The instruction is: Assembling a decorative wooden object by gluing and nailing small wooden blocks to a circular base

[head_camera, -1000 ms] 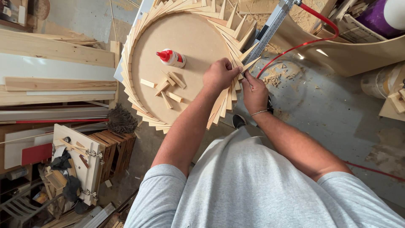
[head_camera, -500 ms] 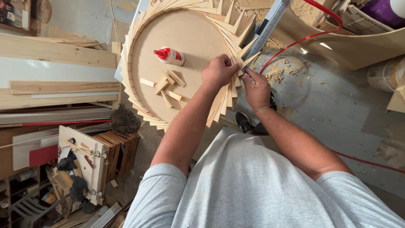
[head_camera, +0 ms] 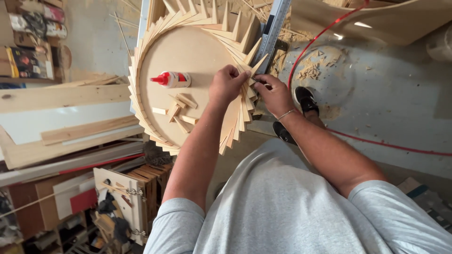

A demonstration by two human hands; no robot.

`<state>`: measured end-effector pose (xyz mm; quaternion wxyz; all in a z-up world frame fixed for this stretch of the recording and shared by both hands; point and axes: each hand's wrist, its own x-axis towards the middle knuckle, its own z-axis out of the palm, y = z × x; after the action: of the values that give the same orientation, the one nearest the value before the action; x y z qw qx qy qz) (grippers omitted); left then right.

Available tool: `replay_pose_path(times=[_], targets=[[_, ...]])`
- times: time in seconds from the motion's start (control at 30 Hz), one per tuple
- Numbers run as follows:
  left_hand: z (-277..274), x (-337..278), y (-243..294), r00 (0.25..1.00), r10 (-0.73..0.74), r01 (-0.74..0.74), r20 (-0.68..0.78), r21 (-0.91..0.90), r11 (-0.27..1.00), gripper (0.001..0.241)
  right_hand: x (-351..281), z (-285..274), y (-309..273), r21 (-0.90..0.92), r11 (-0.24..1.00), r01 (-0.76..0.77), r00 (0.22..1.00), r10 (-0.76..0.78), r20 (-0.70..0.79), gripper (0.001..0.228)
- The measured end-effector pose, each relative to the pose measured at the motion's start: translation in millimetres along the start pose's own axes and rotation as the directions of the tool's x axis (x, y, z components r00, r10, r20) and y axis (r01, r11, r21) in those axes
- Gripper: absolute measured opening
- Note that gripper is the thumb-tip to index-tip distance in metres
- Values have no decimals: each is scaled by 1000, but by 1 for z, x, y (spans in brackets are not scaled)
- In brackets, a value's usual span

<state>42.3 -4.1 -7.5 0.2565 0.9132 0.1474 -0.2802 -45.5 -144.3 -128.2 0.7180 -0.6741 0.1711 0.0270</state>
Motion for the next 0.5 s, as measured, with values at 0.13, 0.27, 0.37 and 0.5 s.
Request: replay_pose_path(times=[0.13, 0.27, 0.37, 0.5], targets=[[-1, -7, 6, 1000, 1, -1, -8, -4, 1000, 38, 12, -4, 15, 115, 993, 12, 998, -19, 57, 23], [-4, -14, 11, 1000, 14, -14, -3, -39, 999, 35, 8, -19, 10, 258, 966, 11, 986, -53, 157, 30], [-2, -9, 8, 1000, 20, -20, -6, -50, 999, 37, 0, -30, 0, 216, 975, 45, 981, -84, 175, 29], [-3, -9, 4, 999, 33, -33, -4, -62, 998, 41, -9, -32, 1, 36, 980, 197, 953, -199, 229, 25]])
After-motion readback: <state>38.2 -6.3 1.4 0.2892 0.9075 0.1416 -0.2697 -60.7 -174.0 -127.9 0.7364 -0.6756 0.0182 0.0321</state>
